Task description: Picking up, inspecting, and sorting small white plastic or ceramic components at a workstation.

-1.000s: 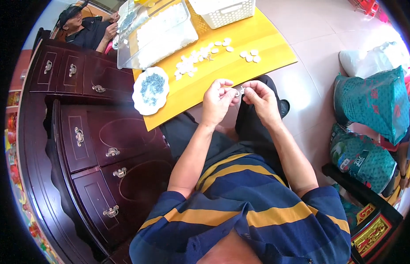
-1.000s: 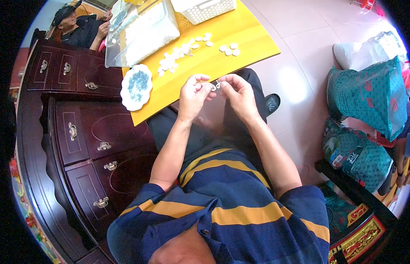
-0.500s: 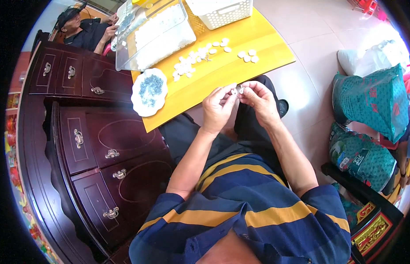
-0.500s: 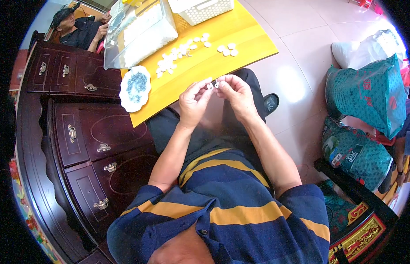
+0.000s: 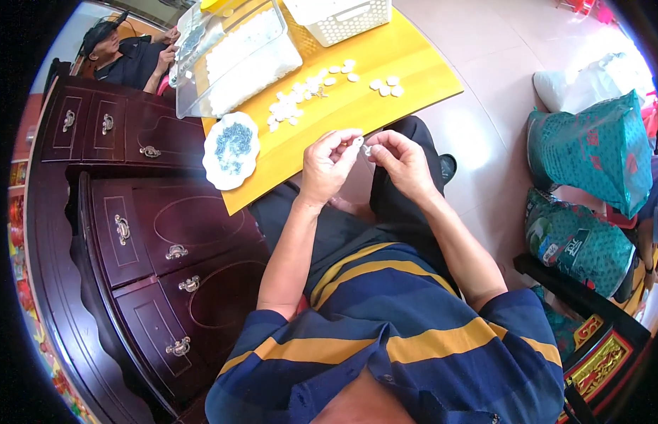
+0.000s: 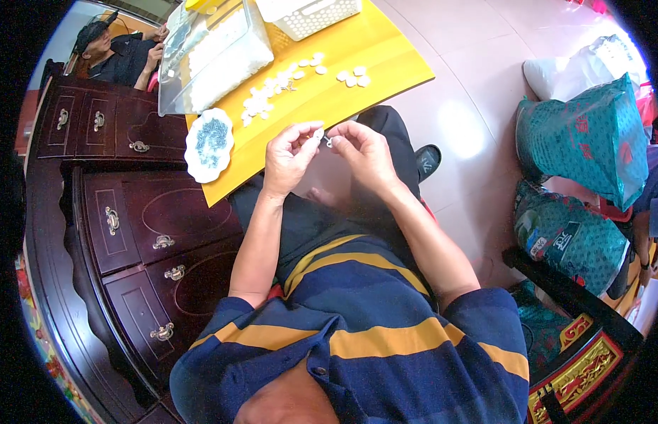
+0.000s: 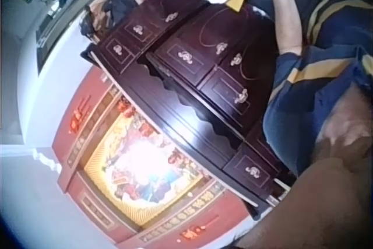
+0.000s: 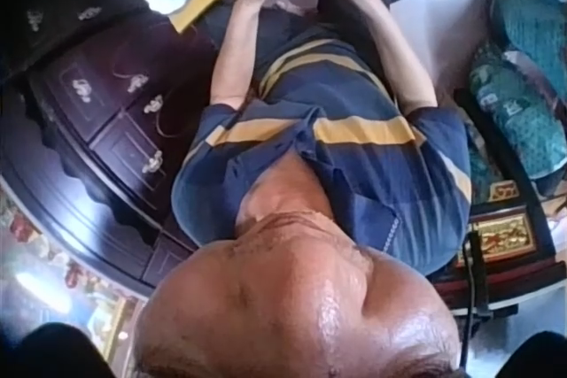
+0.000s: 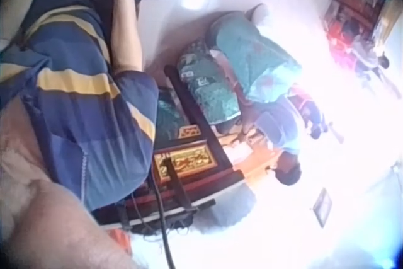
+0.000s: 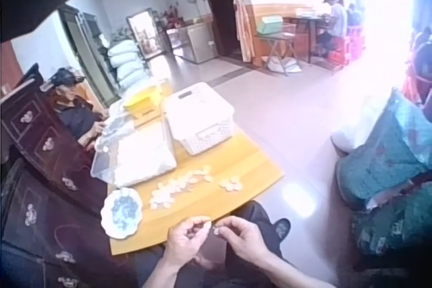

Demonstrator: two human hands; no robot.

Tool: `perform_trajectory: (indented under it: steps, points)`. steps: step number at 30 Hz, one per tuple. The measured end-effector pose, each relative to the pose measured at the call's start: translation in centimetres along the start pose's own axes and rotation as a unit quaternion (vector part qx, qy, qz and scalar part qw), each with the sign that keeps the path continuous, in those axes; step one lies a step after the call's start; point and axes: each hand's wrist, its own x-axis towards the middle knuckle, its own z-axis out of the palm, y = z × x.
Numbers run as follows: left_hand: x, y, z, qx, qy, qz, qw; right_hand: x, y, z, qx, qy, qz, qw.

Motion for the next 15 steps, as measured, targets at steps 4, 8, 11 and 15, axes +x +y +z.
perform_trajectory:
  steps: [4,8,11,15]
  points:
    - [-0.02,0.22,0.23,-0.006,-0.003,-0.004,1.0,0.01,0.06,-0.14,-0.03,-0.001,0.0,1.0]
    - [0.15,0.18,0.23,0.01,-0.014,0.01,1.0,-0.02,0.16,-0.27,-0.054,0.003,0.006,0.999]
    - [0.2,0.12,0.16,0.018,-0.017,0.016,1.0,-0.03,0.31,-0.26,-0.041,0.009,0.012,0.999]
    - [0.19,0.1,0.13,0.022,-0.017,0.02,0.999,0.0,0.4,-0.28,-0.042,0.007,0.01,0.999]
